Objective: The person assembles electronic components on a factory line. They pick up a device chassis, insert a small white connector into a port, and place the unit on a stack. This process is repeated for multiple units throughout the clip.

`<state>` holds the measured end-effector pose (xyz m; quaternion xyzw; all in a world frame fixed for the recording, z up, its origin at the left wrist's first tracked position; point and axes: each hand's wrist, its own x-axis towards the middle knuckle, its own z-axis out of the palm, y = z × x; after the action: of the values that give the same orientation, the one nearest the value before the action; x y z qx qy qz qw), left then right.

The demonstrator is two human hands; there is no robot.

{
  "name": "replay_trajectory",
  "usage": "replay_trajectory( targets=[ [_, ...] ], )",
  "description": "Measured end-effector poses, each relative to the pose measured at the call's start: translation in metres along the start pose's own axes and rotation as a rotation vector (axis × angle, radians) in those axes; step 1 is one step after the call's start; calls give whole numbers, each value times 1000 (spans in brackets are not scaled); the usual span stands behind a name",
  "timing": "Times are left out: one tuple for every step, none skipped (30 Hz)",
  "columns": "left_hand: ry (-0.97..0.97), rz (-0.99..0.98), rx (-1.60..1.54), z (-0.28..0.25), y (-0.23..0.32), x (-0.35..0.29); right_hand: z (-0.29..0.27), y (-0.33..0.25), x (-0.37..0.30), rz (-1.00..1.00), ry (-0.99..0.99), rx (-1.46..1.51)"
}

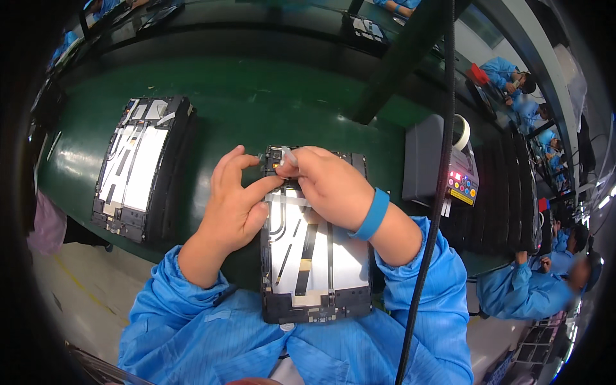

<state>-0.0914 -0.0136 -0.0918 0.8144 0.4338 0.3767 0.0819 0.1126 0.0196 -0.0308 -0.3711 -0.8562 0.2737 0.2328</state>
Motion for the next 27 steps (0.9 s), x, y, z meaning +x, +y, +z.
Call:
replay_trajectory(
  targets=[
    [13, 9, 18, 0, 0, -1, 0, -4, -3, 35, -25, -8],
    [25, 17, 36, 0, 0, -1, -1, -10, -7, 70, -49, -16],
    [38, 26, 53, 1, 1, -2, -1, -14, -10, 105, -74, -23],
    [59, 47, 69, 0, 1, -2, -1, -10, -12, 65, -118, -53],
    [79, 69, 84, 0, 2, -1, 1, -11, -15, 5, -82, -121],
    [100, 90, 98, 0, 3, -1, 5, -14, -18, -54, -45, -189],
    [131, 118, 103, 1, 2, -2, 7, -16, -20, -119, -6, -258],
    [161, 146, 107, 2, -1, -3, 7, -15, -21, -191, -28, -432],
    [192, 175, 111, 2, -2, -4, 8, -17, -23, -200, -30, -454],
    [217, 187, 134, 0, -1, -4, 10, -19, -22, -209, -29, -472],
    [243, 199, 158, -2, 1, -6, 10, -21, -23, -217, -27, -492],
    [271, 211, 181, -7, 4, -7, 10, -19, -23, -229, -13, -485],
    [265, 183, 103, -9, 9, -7, 8, -21, -25, -253, -22, -511],
    [258, 155, 25, -11, 16, -7, 7, -24, -29, -277, -33, -537],
    [251, 126, -52, -15, 23, -8, 5, -28, -32, -301, -44, -565],
    [243, 145, -138, -20, 31, -12, 8, -31, -38, -334, -42, -581],
    [232, 189, -181, -25, 43, -12, 10, -41, -47, -324, -4, -520],
    [202, 280, -178, -28, 47, -14, 8, -50, -56, -317, -11, -490],
    [168, 370, -179, -31, 52, -17, 8, -58, -66, -307, -18, -456],
    [187, 377, -174, -34, 62, -16, 10, -63, -77, -228, 31, -394],
    [206, 385, -170, -35, 73, -14, 10, -70, -86, -119, 102, -330],
    [230, 393, -159, -37, 81, -12, 9, -77, -93, -17, 174, -265],
    [213, 400, -170, -38, 85, -10, 8, -79, -100, 85, 244, -199],
    [195, 407, -181, -38, 88, -7, 6, -77, -106, 64, 376, -124],
    [177, 414, -196, -36, 91, -4, 4, -72, -113, 11, 375, -130],
    [136, 419, -209, -33, 93, 0, 2, -65, -118, -43, 373, -137],
    [96, 423, -221, -30, 95, 5, 1, -60, -122, -97, 371, -143]
  ],
)
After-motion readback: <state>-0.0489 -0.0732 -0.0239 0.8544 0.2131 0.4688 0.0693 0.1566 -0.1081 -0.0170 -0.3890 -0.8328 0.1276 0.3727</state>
